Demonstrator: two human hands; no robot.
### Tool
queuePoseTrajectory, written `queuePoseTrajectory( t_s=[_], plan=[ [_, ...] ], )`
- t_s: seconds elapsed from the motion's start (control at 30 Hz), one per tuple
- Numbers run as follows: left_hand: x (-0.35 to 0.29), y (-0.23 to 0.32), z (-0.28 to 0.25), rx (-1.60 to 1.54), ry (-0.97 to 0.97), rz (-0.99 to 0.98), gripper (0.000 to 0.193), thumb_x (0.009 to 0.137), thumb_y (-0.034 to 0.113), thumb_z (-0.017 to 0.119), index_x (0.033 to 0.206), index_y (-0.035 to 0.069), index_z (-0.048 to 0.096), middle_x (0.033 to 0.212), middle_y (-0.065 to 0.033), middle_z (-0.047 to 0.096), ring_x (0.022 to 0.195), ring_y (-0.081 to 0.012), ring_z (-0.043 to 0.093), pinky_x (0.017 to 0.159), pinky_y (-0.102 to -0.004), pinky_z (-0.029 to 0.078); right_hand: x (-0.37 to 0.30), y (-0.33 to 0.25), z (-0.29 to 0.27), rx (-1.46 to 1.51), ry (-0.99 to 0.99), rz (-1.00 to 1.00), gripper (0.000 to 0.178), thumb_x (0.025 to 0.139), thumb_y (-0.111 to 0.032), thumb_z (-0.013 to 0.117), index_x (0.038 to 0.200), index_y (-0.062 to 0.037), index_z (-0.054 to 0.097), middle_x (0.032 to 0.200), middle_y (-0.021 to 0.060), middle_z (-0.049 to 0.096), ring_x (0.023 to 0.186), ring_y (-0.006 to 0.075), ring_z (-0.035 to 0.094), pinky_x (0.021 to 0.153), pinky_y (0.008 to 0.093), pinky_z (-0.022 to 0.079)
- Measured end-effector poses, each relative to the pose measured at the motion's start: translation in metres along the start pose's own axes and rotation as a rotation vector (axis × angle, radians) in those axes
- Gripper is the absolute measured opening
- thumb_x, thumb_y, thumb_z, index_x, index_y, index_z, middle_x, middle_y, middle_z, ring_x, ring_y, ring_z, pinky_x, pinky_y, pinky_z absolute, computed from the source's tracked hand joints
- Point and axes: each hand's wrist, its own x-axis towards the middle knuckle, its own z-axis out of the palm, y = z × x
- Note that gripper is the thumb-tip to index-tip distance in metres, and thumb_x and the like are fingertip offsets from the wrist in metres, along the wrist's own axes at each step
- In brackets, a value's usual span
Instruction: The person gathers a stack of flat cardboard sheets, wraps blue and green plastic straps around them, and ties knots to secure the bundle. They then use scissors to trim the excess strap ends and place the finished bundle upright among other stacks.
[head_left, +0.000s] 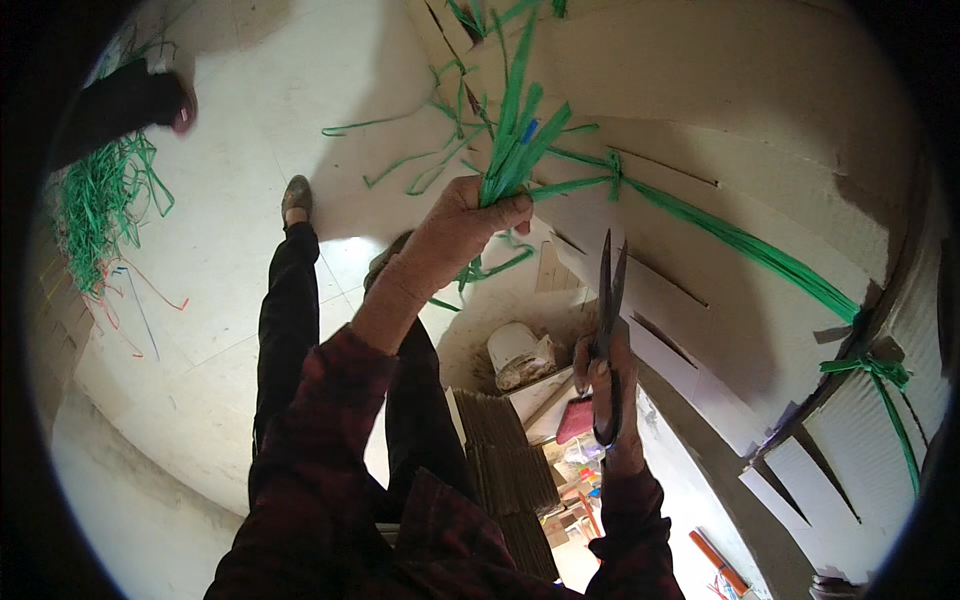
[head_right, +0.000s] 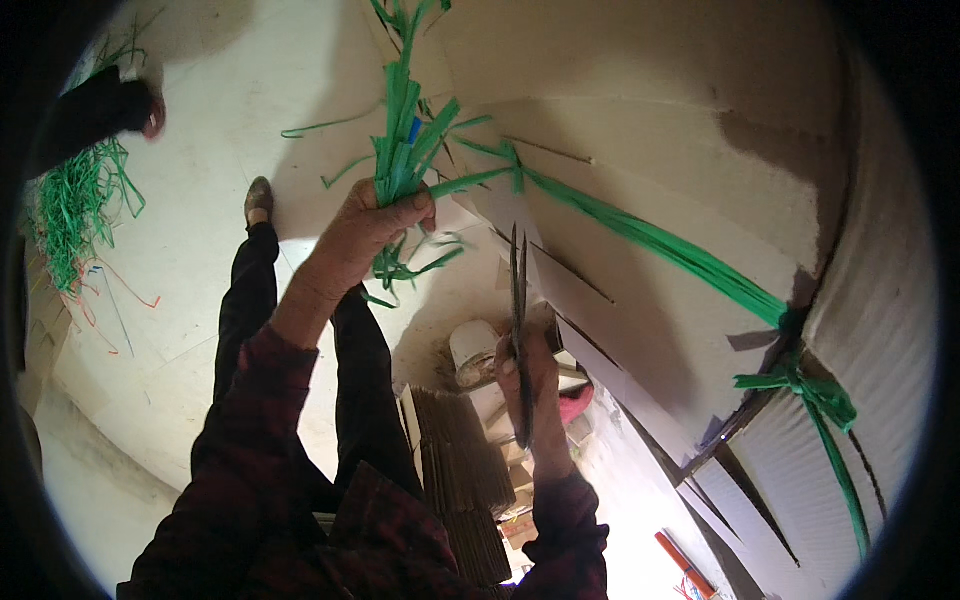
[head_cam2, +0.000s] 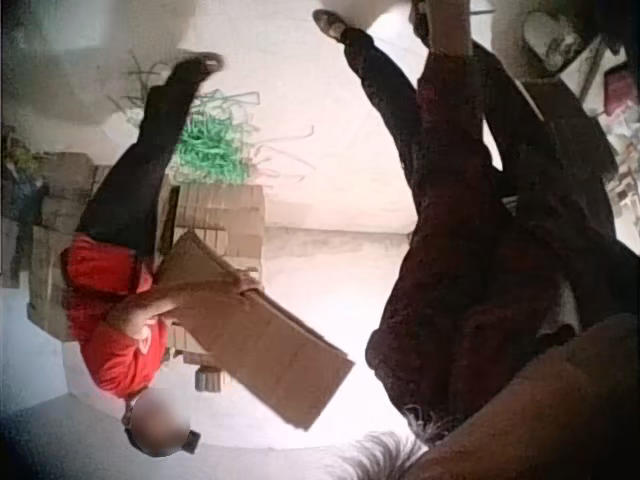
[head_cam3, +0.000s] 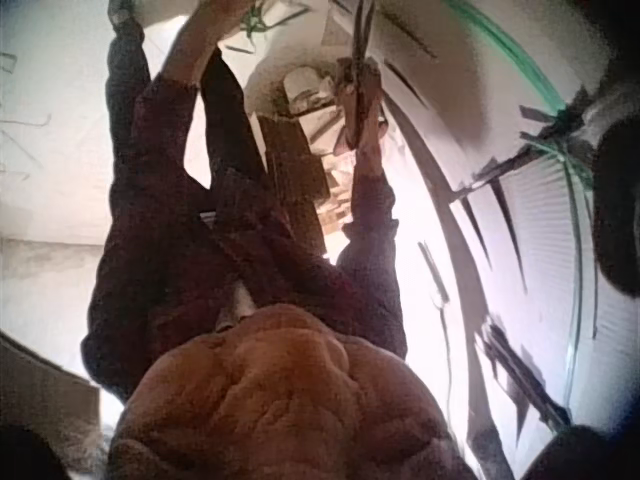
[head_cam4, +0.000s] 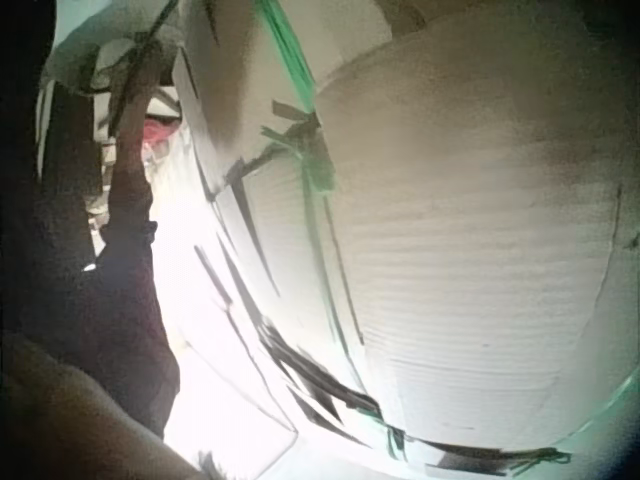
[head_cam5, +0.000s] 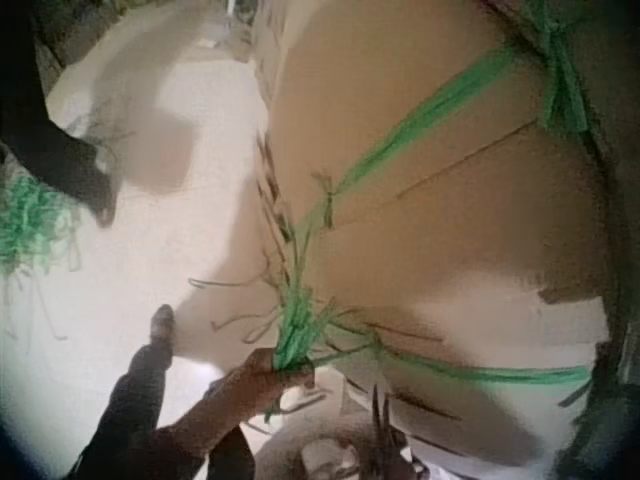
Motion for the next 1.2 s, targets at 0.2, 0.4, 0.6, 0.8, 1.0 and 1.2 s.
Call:
queuePoseTrajectory(
  t_s=[0.2, 0.4, 0.6, 0.8, 1.0, 1.2],
  plan=[
    [-0.009, 0.028, -0.005, 0.136, -0.018, -0.076, 0.024, 0.087, 0.025, 0.058, 0.085, 0.002, 0.064, 0.061, 0.0034, 0.049, 0.053, -0.0046, 0.037, 0.051, -0.0209, 0.029, 0.048, -0.013, 0.013, 0.054, -0.072, -0.036, 0.045, 0.087, -0.03, 0.055, 0.113, 0.0045, 0.044, 0.077, -0.0021, 0.045, 0.066, 0.0042, 0.041, 0.056, 0.0176, 0.034],
    [-0.008, 0.017, -0.008, -0.068, -0.056, -0.1, 0.025, 0.087, 0.025, 0.059, 0.084, 0.0, 0.06, 0.059, 0.0044, 0.042, 0.053, -0.0056, 0.035, 0.052, -0.0214, 0.029, 0.082, -0.024, 0.026, -0.203, -0.058, -0.074, 0.049, 0.088, -0.042, 0.051, 0.108, 0.0018, 0.046, 0.07, -0.0043, 0.042, 0.062, 0.0032, 0.04, 0.053, 0.0176, 0.032],
    [-0.004, 0.006, -0.021, -0.117, -0.153, -0.138, 0.024, 0.085, 0.025, 0.059, 0.081, 0.0, 0.059, 0.058, 0.0042, 0.04, 0.05, -0.006, 0.032, 0.049, -0.0235, 0.029, 0.077, -0.019, 0.036, -0.057, -0.026, -0.015, 0.046, 0.088, -0.04, 0.053, 0.107, 0.0013, 0.048, 0.072, -0.0051, 0.041, 0.059, 0.0014, 0.036, 0.048, 0.0168, 0.028],
    [-0.025, -0.035, -0.152, -0.289, 0.589, -0.253, 0.01, 0.082, 0.013, 0.065, 0.085, 0.009, 0.056, 0.056, 0.0061, 0.041, 0.039, -0.0046, 0.033, 0.035, -0.0209, 0.028, 0.06, 0.023, 0.043, 0.11, -0.034, 0.037, 0.048, 0.086, -0.035, 0.057, 0.113, 0.0027, 0.046, 0.075, -0.003, 0.043, 0.06, 0.002, 0.036, 0.049, 0.0169, 0.027],
    [0.034, -0.037, -0.198, -0.149, 0.664, -0.1, 0.007, 0.083, 0.015, 0.061, 0.087, 0.01, 0.061, 0.052, 0.0083, 0.035, 0.04, -0.0038, 0.03, 0.037, -0.0208, 0.024, 0.068, 0.055, 0.058, 0.082, 0.021, 0.099, 0.045, 0.086, -0.033, 0.057, 0.113, 0.0008, 0.047, 0.076, -0.0026, 0.042, 0.062, 0.0027, 0.035, 0.053, 0.0179, 0.029],
    [0.134, -0.053, -0.145, -0.155, 0.457, -0.098, 0.015, 0.078, 0.007, 0.06, 0.092, 0.005, 0.063, 0.062, 0.0051, 0.045, 0.045, -0.0042, 0.032, 0.041, -0.0207, 0.028, 0.075, 0.078, 0.057, 0.033, -0.008, 0.176, 0.031, 0.09, -0.02, 0.053, 0.115, -0.0023, 0.048, 0.078, -0.0032, 0.042, 0.064, 0.0024, 0.036, 0.054, 0.0162, 0.031]
  ],
)
